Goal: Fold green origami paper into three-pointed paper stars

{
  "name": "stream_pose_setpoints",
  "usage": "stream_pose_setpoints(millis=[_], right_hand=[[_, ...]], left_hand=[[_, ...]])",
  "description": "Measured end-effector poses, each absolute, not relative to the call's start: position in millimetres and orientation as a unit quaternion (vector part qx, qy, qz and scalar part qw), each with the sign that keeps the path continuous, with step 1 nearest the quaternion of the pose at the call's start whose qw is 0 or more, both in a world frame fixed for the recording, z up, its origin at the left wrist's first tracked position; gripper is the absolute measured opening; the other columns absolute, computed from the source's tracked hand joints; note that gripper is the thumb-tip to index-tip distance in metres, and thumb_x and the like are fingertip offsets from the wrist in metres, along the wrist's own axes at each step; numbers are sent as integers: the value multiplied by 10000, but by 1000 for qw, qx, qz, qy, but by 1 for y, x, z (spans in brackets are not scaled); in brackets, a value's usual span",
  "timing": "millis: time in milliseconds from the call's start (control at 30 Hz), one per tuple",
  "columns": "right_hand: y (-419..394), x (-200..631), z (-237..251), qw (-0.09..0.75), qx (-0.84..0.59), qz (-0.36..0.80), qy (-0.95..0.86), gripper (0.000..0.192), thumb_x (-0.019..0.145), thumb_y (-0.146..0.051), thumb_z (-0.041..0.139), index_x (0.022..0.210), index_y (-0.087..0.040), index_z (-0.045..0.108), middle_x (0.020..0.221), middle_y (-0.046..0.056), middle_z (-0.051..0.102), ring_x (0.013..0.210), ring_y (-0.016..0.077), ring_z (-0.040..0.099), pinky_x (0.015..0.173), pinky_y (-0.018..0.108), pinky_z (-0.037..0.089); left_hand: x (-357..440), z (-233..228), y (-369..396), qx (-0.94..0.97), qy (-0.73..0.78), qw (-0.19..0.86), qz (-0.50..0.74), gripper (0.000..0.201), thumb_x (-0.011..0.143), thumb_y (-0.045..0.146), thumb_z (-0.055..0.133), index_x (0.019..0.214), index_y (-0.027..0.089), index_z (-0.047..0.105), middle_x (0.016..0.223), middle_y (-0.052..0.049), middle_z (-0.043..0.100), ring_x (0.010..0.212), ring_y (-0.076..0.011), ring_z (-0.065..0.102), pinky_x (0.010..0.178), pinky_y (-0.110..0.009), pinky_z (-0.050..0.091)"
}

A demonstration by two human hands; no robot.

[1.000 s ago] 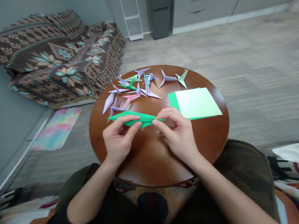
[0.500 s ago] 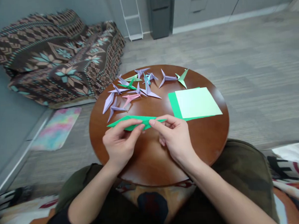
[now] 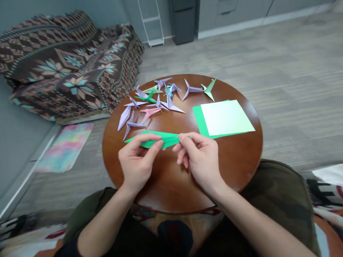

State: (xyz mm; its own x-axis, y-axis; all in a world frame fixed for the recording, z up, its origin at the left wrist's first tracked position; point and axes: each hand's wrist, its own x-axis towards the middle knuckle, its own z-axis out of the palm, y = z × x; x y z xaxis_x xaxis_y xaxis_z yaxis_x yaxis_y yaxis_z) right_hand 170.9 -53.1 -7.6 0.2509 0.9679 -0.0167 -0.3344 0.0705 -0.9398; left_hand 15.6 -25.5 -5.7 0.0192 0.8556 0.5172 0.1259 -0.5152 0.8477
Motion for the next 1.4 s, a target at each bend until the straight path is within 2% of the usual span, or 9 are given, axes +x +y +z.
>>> stream_pose_setpoints(millis=[300, 600, 800, 933, 1033, 1133, 1233, 1333, 1400], right_hand=[[-53, 169, -8, 665, -423, 517, -335, 234, 818, -383, 885, 838, -198, 743, 685, -18, 721, 393, 82, 582, 299, 168, 356], [-52, 171, -8, 672, -445, 487, -336, 231, 822, -380, 872, 843, -200, 729, 705, -1, 746, 412, 99, 599, 301, 177, 345], [-53, 171, -9, 674, -434, 498, -332, 236, 804, -381, 891, 830, -205, 737, 681, -16, 718, 412, 74, 556, 334, 166, 326], [-52, 175, -10, 680, -435, 484, -338, 233, 823, -399, 883, 850, -209, 750, 674, -23, 686, 415, 71, 527, 350, 184, 308], [-49, 187, -5, 680, -448, 433, -387, 223, 845, -398, 871, 839, -208, 755, 606, -45, 620, 408, 72, 487, 385, 214, 332], [-48, 203, 5, 575, -484, 414, -514, 199, 863, -381, 862, 829, -203, 780, 538, -48, 572, 435, 90, 494, 428, 232, 350], [-47, 211, 10, 510, -457, 419, -597, 197, 876, -381, 847, 825, -198, 795, 704, -1, 671, 522, 103, 537, 470, 246, 392], [-45, 211, 7, 509, -431, 409, -623, 105, 895, -292, 825, 840, -206, 797, 805, 13, 699, 631, 121, 590, 538, 248, 440], [-44, 208, 4, 520, -425, 390, -630, 60, 882, -227, 828, 836, -214, 793, 828, 15, 706, 705, 135, 623, 583, 247, 458]], left_hand=[[14, -15, -24, 636, 385, 264, 614, 154, 867, 243, 842, 967, 207, 731, 923, 2, 764, 738, -114, 749, 671, -190, 634], [15, -9, -22, 592, 389, 332, 623, 228, 846, 279, 866, 842, 185, 658, 758, 24, 706, 629, -121, 762, 596, -175, 629], [17, -6, -20, 564, 375, 378, 631, 272, 815, 275, 886, 817, 188, 628, 747, 35, 687, 589, -111, 732, 590, -197, 639], [13, -10, -15, 558, 372, 411, 617, 419, 787, 294, 908, 1099, 235, 635, 840, 30, 725, 666, -147, 759, 615, -242, 664], [0, -12, -6, 584, 368, 420, 589, 575, 831, 406, 866, 1318, 262, 596, 1029, -40, 772, 875, -213, 804, 757, -310, 685], [-16, -4, 1, 615, 354, 414, 571, 388, 939, 498, 720, 1229, 241, 698, 1303, -122, 733, 1152, -262, 752, 891, -332, 659], [-20, 10, -4, 690, 332, 462, 447, 316, 920, 421, 763, 1165, 224, 736, 1298, -127, 745, 1047, -242, 765, 862, -317, 643], [-11, 20, -17, 750, 346, 476, 303, 240, 922, 345, 771, 1105, 190, 766, 1063, -71, 795, 914, -197, 738, 833, -280, 585], [-4, 20, -23, 748, 371, 471, 283, 202, 932, 330, 752, 1052, 171, 783, 883, -32, 771, 788, -159, 694, 745, -249, 540]])
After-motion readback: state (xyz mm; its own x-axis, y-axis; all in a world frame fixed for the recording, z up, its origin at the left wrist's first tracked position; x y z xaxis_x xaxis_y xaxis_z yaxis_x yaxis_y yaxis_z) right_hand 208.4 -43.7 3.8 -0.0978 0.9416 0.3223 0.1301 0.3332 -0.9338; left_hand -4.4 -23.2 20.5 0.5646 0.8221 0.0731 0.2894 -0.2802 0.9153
